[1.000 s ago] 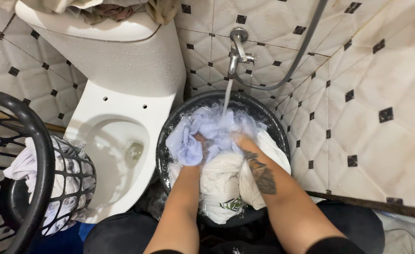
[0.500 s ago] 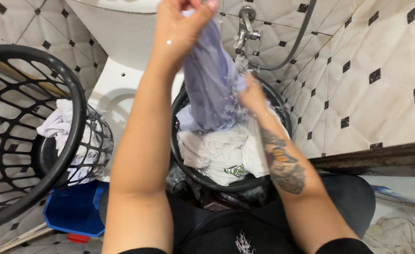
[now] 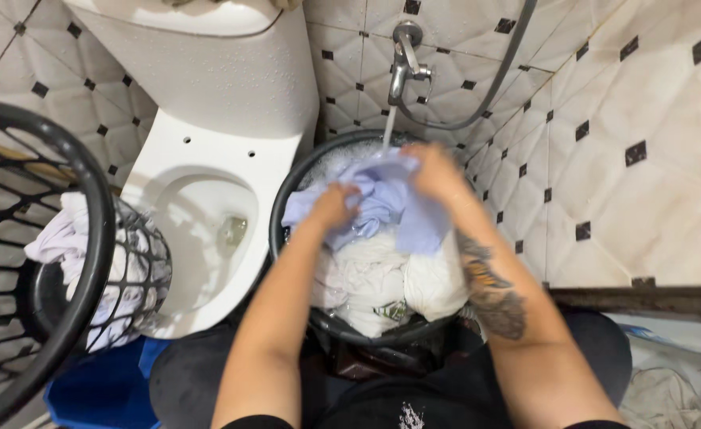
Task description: The person washes clothes by hand in a black basin filled with soapy water. They repeatedly submerge, agitate, and rinse light-colored garments, then transfer them into a black laundry basket beside the basin.
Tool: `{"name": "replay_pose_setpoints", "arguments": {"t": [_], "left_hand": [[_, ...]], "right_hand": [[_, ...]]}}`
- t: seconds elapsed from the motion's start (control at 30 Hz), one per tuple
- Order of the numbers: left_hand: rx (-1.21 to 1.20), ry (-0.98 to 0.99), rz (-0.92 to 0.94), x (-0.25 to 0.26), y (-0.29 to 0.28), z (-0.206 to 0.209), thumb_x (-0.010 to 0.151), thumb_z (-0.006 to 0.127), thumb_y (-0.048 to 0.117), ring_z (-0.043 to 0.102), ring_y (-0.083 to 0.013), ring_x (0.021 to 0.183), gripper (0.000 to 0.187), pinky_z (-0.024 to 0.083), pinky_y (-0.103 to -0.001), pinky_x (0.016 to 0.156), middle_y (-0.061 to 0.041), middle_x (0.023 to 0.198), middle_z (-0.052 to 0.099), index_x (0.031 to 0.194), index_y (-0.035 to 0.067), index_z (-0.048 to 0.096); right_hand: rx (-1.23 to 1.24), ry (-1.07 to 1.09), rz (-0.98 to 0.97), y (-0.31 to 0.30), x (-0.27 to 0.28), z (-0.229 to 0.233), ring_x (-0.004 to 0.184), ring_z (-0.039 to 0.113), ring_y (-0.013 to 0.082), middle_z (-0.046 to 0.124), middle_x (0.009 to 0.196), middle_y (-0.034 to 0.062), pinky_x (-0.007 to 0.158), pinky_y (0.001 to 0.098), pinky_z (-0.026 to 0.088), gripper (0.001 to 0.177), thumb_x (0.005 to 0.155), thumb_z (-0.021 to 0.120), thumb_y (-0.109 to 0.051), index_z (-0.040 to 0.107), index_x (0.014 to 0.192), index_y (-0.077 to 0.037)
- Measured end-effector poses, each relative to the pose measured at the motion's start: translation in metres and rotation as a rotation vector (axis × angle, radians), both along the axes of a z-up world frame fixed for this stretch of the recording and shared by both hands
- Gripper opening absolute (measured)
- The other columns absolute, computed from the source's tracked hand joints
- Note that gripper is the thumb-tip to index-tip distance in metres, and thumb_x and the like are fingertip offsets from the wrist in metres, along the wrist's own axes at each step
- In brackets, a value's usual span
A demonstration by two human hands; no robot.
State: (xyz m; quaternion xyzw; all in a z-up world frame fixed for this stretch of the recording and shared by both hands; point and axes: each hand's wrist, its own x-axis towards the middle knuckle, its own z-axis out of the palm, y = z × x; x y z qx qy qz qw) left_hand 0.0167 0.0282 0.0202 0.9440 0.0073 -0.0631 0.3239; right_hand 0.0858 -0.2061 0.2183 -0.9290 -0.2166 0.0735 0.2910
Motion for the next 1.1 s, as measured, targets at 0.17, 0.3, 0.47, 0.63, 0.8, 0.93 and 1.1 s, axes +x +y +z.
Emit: {"name": "replay_pose_setpoints", "arguments": {"t": [0.17, 0.3, 0.47, 0.63, 0.8, 0.93, 1.1], "left_hand": [[0.021, 0.056, 0.133, -0.001, -0.032, -0.1, 0.076, 0.078, 0.019, 0.057, -0.0417, 0.126, 0.055, 0.049, -0.044, 0.107, -0.021, 0.144, 0.048, 0.13, 0.02, 0.067], [0.086, 0.148, 0.158, 0.012, -0.042, -0.124, 0.077, 0.077, 0.024, 0.061, -0.0391, 0.123, 0.052, 0.051, -0.044, 0.106, -0.019, 0.138, 0.056, 0.128, 0.019, 0.069], [0.13, 0.212, 0.124, 0.007, -0.045, -0.085, 0.077, 0.077, 0.03, 0.066, -0.0359, 0.119, 0.05, 0.053, -0.043, 0.104, -0.017, 0.131, 0.065, 0.125, 0.019, 0.073], [0.113, 0.143, 0.03, 0.024, -0.042, 0.027, 0.077, 0.076, 0.036, 0.071, -0.0327, 0.115, 0.049, 0.056, -0.043, 0.102, -0.014, 0.124, 0.075, 0.123, 0.018, 0.076], [-0.479, -0.589, 0.103, -0.004, -0.055, 0.129, 0.081, 0.082, 0.045, 0.058, -0.0315, 0.131, 0.071, 0.05, -0.043, 0.109, -0.014, 0.14, 0.059, 0.137, 0.009, 0.058], [-0.337, -0.958, 0.301, -0.04, -0.07, 0.128, 0.056, 0.089, 0.052, 0.035, -0.0395, 0.145, 0.129, 0.023, -0.054, 0.117, -0.024, 0.157, 0.036, 0.155, -0.001, 0.025], [-0.611, -0.674, 0.488, -0.02, -0.103, 0.078, 0.07, 0.086, 0.035, 0.058, -0.0307, 0.131, 0.097, 0.044, -0.038, 0.11, -0.018, 0.142, 0.06, 0.151, 0.005, 0.042]], "right_hand": [[-0.561, 0.344, 0.057, 0.029, -0.036, -0.208, 0.142, 0.031, 0.0417, 0.031, 0.157, 0.0143, 0.105, 0.0659, 0.035, 0.081, 0.085, 0.074, -0.031, 0.031, 0.153, -0.04], [-0.53, 0.3, 0.082, 0.016, -0.025, -0.276, 0.136, 0.038, 0.0363, 0.039, 0.15, 0.0141, 0.103, 0.0593, 0.038, 0.072, 0.085, 0.074, -0.027, 0.038, 0.148, -0.032], [-0.399, 0.27, 0.098, 0.017, -0.009, -0.296, 0.129, 0.047, 0.0296, 0.05, 0.141, 0.0138, 0.101, 0.0512, 0.042, 0.063, 0.084, 0.074, -0.021, 0.047, 0.141, -0.021], [0.02, 0.214, 0.156, 0.028, -0.01, -0.262, 0.122, 0.055, 0.0228, 0.06, 0.133, 0.0135, 0.098, 0.0431, 0.047, 0.053, 0.084, 0.074, -0.016, 0.056, 0.134, -0.011], [0.865, 0.541, -0.211, 0.046, -0.009, -0.094, 0.095, 0.06, 0.0191, 0.068, 0.109, 0.0097, 0.077, 0.0354, 0.05, 0.035, 0.092, 0.064, -0.013, 0.069, 0.125, -0.003], [1.311, 0.344, -0.184, 0.035, -0.025, 0.077, 0.107, 0.067, 0.0166, 0.07, 0.12, 0.0057, 0.091, 0.0325, 0.056, 0.052, 0.084, 0.085, -0.017, 0.06, 0.128, -0.001], [1.725, 0.161, -0.056, -0.04, -0.068, 0.177, 0.106, 0.067, 0.0236, 0.07, 0.117, 0.0104, 0.093, 0.0395, 0.053, 0.031, 0.102, 0.077, -0.007, 0.063, 0.128, 0.002]]}}
